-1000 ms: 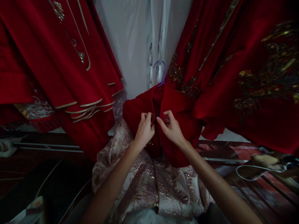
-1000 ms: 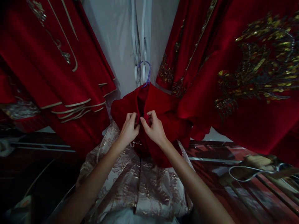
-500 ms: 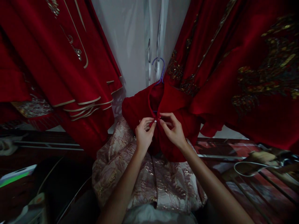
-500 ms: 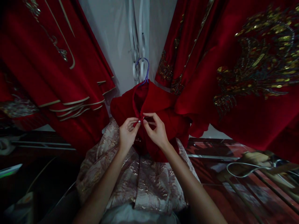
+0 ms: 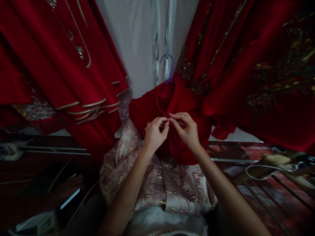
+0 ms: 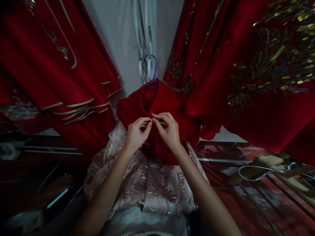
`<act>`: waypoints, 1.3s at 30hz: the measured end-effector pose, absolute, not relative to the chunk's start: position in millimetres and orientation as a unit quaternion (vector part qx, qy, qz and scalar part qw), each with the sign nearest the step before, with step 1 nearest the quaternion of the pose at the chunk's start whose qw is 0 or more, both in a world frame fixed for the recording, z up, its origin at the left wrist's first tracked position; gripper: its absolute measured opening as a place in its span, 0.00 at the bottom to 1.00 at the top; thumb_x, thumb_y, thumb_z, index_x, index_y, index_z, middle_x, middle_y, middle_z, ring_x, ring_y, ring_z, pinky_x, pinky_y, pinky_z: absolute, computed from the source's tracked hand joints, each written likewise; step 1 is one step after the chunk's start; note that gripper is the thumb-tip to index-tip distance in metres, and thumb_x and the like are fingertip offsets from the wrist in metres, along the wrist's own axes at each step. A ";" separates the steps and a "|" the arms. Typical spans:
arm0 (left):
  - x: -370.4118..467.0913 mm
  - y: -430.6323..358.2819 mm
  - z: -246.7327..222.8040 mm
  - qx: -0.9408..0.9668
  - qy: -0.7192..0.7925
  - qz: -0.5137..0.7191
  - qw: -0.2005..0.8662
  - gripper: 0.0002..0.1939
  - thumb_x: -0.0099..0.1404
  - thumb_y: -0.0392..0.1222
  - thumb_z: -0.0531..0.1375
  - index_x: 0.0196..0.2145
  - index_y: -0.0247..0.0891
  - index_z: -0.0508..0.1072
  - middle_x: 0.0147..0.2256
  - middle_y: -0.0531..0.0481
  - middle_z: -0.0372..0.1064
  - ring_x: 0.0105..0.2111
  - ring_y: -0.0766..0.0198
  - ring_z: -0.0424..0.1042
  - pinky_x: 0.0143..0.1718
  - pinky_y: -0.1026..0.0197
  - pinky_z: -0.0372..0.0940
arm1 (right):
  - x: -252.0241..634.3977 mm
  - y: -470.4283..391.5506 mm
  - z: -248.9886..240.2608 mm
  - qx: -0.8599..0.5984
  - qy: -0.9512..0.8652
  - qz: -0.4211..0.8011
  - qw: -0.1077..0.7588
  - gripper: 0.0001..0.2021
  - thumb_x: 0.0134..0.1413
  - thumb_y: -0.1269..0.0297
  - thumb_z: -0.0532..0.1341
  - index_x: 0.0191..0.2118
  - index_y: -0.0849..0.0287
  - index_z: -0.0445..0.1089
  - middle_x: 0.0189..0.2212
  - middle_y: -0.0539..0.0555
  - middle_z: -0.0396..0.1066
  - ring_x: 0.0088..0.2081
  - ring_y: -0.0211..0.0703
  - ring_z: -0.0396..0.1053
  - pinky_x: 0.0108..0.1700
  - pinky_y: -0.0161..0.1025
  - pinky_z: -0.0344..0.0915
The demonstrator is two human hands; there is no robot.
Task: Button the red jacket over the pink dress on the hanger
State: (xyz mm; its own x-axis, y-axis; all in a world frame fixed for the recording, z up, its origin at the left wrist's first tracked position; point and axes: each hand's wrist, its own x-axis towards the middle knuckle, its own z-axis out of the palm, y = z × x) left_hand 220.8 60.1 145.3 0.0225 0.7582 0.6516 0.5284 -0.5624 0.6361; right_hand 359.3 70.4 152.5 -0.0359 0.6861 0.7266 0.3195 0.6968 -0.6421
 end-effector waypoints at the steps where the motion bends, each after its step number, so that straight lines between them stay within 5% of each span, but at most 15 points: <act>1: 220.5 58.2 147.1 0.715 0.450 0.524 0.105 0.08 0.64 0.40 0.55 0.41 0.41 0.72 0.38 0.48 0.73 0.33 0.66 0.74 0.37 0.63 0.70 | 359.7 70.2 152.5 -0.361 -0.703 0.145 0.596 0.11 0.57 0.60 0.58 0.43 0.51 0.74 0.39 0.55 0.68 0.42 0.43 0.69 0.40 0.40 0.73; 10: 223.4 59.1 148.5 0.706 0.466 0.525 0.095 0.08 0.65 0.44 0.55 0.36 0.40 0.72 0.34 0.49 0.73 0.29 0.67 0.73 0.34 0.63 0.69 | 365.2 72.6 151.7 -0.362 -0.741 0.089 0.559 0.14 0.59 0.65 0.57 0.48 0.47 0.73 0.41 0.53 0.70 0.43 0.43 0.69 0.46 0.41 0.68; 17: 224.3 61.8 149.2 0.715 0.469 0.512 0.082 0.05 0.61 0.37 0.57 0.36 0.39 0.71 0.33 0.50 0.72 0.29 0.67 0.72 0.34 0.64 0.69 | 371.7 76.0 152.5 -0.345 -0.735 0.148 0.565 0.13 0.57 0.62 0.60 0.48 0.49 0.74 0.42 0.53 0.71 0.44 0.42 0.70 0.44 0.39 0.69; 39: 210.1 62.6 171.9 0.791 0.434 0.431 -0.018 0.06 0.64 0.39 0.54 0.29 0.38 0.69 0.28 0.53 0.67 0.27 0.69 0.67 0.30 0.66 0.61 | 373.8 81.0 161.2 -0.283 -0.724 0.293 0.557 0.15 0.53 0.62 0.63 0.47 0.53 0.74 0.43 0.54 0.70 0.46 0.42 0.70 0.47 0.39 0.73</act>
